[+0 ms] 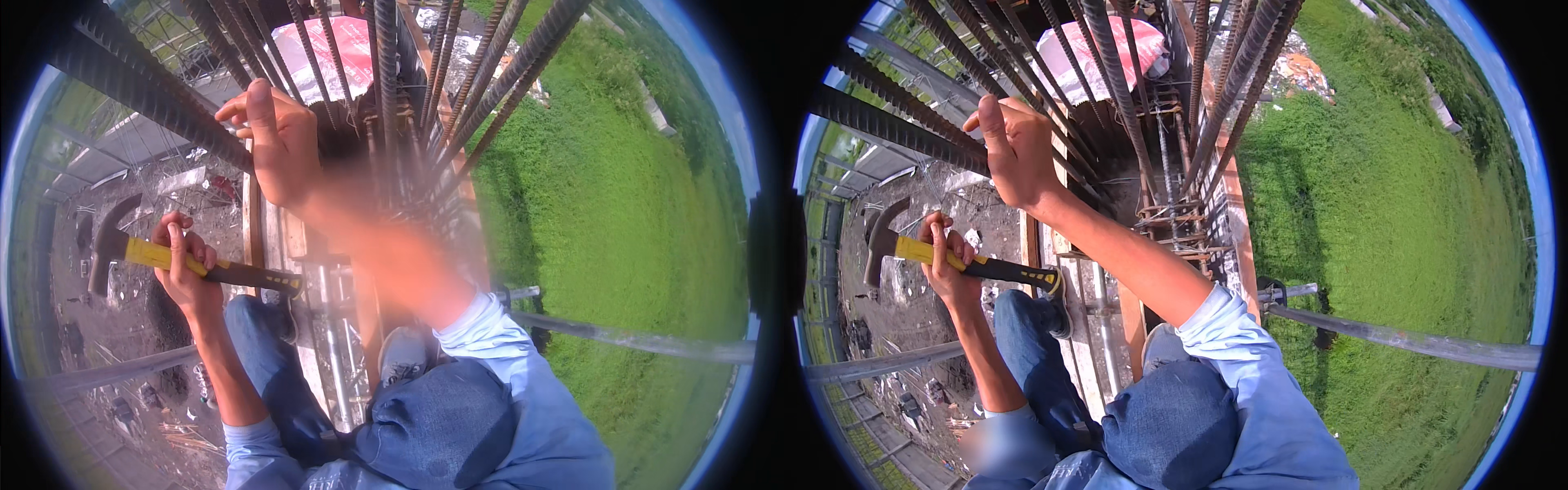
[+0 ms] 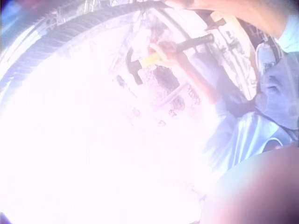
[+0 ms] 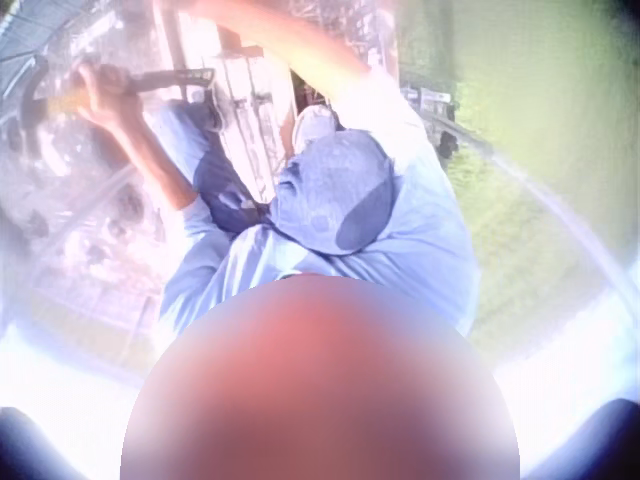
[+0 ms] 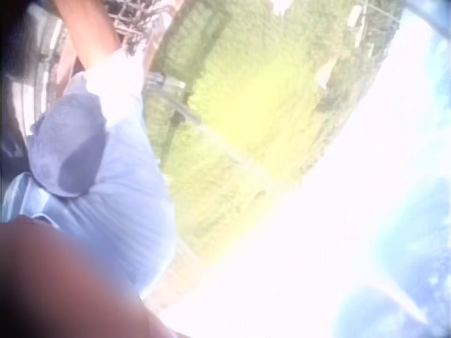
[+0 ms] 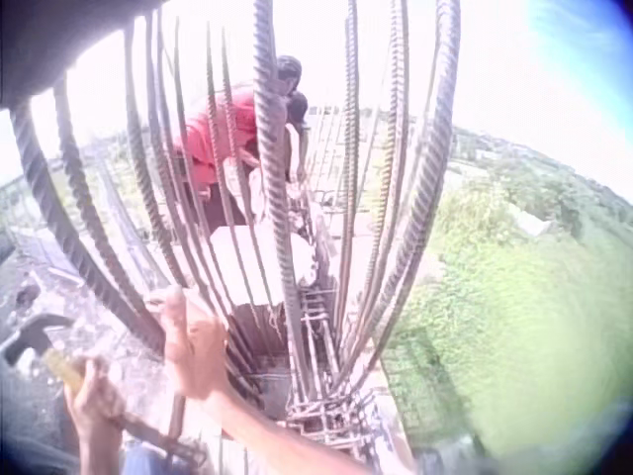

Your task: The person repeatedly strikes a curved wooden formwork panel with a yellow-handled hammer while positioned on scaffolding. The person adjusts position and continues hammering different sections of the formwork.

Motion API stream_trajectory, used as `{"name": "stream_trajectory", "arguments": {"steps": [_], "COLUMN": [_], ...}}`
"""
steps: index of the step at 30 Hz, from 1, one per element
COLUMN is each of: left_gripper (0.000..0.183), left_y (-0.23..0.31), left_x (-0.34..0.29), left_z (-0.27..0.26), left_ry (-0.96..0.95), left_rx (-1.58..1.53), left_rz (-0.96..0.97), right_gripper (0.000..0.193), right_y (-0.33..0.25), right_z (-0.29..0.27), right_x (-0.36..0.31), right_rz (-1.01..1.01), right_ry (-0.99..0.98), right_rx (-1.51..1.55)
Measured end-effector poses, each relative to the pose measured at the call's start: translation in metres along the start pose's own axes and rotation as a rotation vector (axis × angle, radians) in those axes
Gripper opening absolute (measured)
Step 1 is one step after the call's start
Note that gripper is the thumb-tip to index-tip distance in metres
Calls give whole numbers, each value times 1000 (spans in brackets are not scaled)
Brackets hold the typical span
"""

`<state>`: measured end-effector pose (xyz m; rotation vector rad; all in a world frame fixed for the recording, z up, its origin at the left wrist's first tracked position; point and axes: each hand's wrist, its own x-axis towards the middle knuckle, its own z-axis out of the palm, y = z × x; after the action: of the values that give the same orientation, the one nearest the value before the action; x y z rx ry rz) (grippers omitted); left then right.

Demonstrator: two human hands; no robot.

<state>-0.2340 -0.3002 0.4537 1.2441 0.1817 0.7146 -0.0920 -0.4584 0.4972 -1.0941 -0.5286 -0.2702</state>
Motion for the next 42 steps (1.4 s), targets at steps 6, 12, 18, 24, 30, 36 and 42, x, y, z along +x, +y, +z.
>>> {"name": "stream_trajectory", "arguments": {"steps": [6, 12, 18, 24, 30, 36, 42], "left_gripper": [64, 64, 70, 50, 52, 53, 54], "left_y": [69, 66, 62, 63, 39, 15, 15], "left_x": [42, 38, 29, 45, 55, 61, 73], "left_z": [57, 125, 144, 130, 160, 187, 189], "left_ry": [-229, -396, -270, -260, -58, -101, -103], "left_rx": [314, 394, 563, 761, 708, 812, 870], "left_rz": [273, 415, 451, 509, 400, 404, 396], "right_gripper": [46, 49, 50, 37, 30, 33, 53], "right_y": [-8, -3, 34, 110, 194, 259, 308], "right_z": [-144, -318, -460, -528, -558, -582, -562], "right_x": [-120, -217, -252, -253, -241, -222, -160], "right_rz": [-52, 384, 694, 826, 828, 984, 968], "right_ry": [1, 725, 720, 501, 427, 241, -103], "right_rx": [-320, -630, -707, -805, -875, -734, -904]}}
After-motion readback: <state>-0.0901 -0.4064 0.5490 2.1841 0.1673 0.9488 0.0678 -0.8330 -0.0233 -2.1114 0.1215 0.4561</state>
